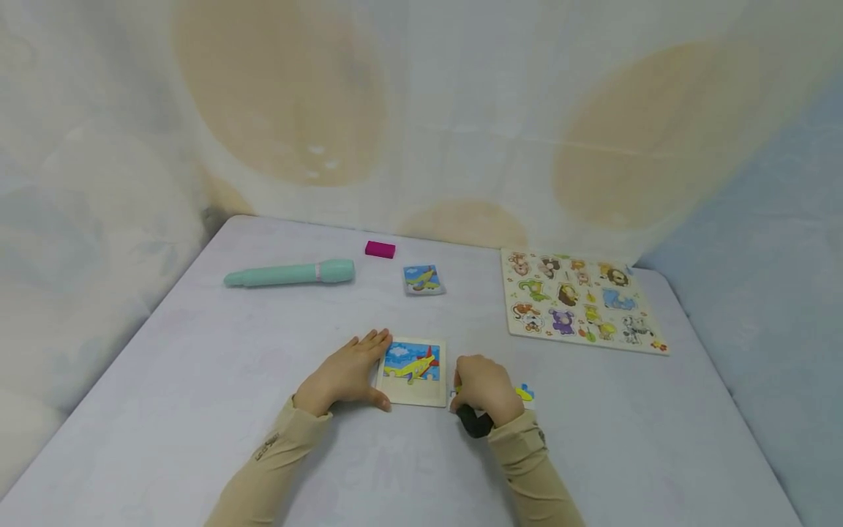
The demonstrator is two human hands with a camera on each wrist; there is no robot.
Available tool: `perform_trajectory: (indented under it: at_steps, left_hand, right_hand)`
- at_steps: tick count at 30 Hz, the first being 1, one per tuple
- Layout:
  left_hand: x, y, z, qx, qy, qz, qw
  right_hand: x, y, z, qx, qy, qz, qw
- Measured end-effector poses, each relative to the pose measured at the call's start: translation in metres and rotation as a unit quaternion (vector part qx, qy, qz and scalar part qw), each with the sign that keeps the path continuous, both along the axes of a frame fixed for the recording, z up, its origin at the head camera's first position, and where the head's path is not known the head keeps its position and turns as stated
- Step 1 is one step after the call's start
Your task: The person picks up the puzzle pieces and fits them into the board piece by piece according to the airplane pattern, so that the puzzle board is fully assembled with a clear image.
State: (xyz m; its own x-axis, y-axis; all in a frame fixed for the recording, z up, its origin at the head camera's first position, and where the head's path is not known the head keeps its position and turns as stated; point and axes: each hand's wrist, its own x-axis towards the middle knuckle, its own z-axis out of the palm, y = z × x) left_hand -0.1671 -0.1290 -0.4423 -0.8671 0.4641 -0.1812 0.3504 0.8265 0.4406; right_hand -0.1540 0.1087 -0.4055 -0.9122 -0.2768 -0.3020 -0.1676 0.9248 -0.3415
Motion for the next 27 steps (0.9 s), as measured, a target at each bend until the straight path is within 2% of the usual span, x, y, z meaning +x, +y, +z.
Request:
perform_trajectory:
  at_steps: [3,8,17,24,27]
  left_hand:
    - [0.001,0.000,-0.001,-0.001,0.002,0.000,1.0000]
    - [0.001,0.000,0.000,0.001,0.004,-0.003,1.0000]
    - [0.002,-0.002,0.002,0.000,-0.001,-0.007,1.0000]
    - [0.002,-0.002,0.003,0.005,0.003,-0.009,0.9999]
    - [0.002,-0.002,0.004,0.011,0.003,-0.009,0.9999]
  right_hand:
    - [-0.003,0.002,0.002,-0.051,0.002,0.000,0.9987]
    - [-0.009,-0.002,0.003,-0.139,0.033,-0.011,0.9897]
    - [-0.010,-0.031,-0.016,-0.193,0.067,0.022,0.9786]
    - [-0.011,-0.043,-0.027,-0.279,0.065,0.011,0.9580]
    - [-0.010,-0.046,-0.028,-0.292,0.061,0.015,0.9542]
